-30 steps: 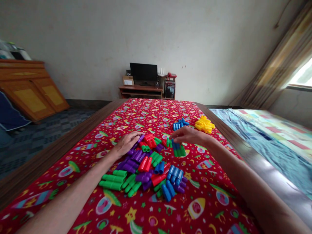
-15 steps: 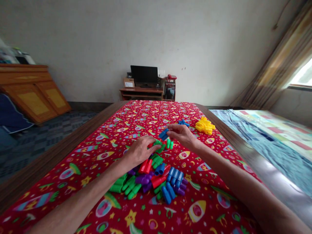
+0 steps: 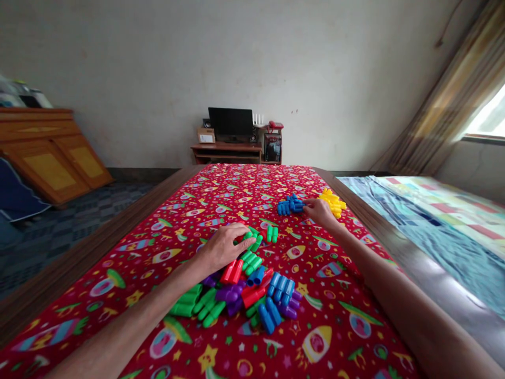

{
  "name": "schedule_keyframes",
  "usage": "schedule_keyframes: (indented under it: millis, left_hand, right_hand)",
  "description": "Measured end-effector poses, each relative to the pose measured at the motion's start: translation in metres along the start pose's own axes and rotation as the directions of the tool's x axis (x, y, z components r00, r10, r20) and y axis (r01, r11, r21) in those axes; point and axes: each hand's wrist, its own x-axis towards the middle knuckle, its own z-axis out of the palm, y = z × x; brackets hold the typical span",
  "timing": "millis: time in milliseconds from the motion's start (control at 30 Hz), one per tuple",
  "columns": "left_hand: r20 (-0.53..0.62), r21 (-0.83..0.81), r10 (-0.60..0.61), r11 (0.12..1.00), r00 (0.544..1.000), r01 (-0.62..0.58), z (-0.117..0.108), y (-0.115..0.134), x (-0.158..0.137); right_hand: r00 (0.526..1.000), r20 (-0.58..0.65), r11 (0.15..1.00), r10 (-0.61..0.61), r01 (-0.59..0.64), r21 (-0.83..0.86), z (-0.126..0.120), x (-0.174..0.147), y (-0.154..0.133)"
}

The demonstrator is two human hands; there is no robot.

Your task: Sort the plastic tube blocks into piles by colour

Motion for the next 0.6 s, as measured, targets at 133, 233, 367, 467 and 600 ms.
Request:
schedule_keyframes:
  millis: [133,233,367,467,600]
  left_hand:
    - [0.024,-0.01,-0.017,1.0,1.0,0.017,-0.003,0.001,0.001]
    - [0.036,-0.02,-0.02,1.0,0.999,0.021,-0.005,0.002,0.001]
    - [0.063,-0.034,-0.046,0.998,0.997,0.048,-0.008,0.001,0.002]
    - [0.1,-0.04,-0.084,0.995,0.991,0.089,-0.01,0.0,0.002]
    - [0.087,-0.049,-0.131,0.99,0.988,0.135,-0.012,0.003,0.003]
  right_hand:
    - [0.998,0.045,0.936,-0.048,0.061,-0.348,-0.018,-0.009,-0.02]
    - [0.991,0.123,0.893,-0.043,0.094,-0.44,-0.033,-0.016,-0.047]
    - [0.887,0.345,0.906,-0.306,0.383,-0.181,-0.042,-0.034,-0.087]
    - [0.588,0.642,0.845,-0.491,0.503,0.185,-0.04,-0.056,-0.111]
    - [0.318,0.844,0.787,-0.433,0.589,0.182,-0.035,-0.075,-0.126]
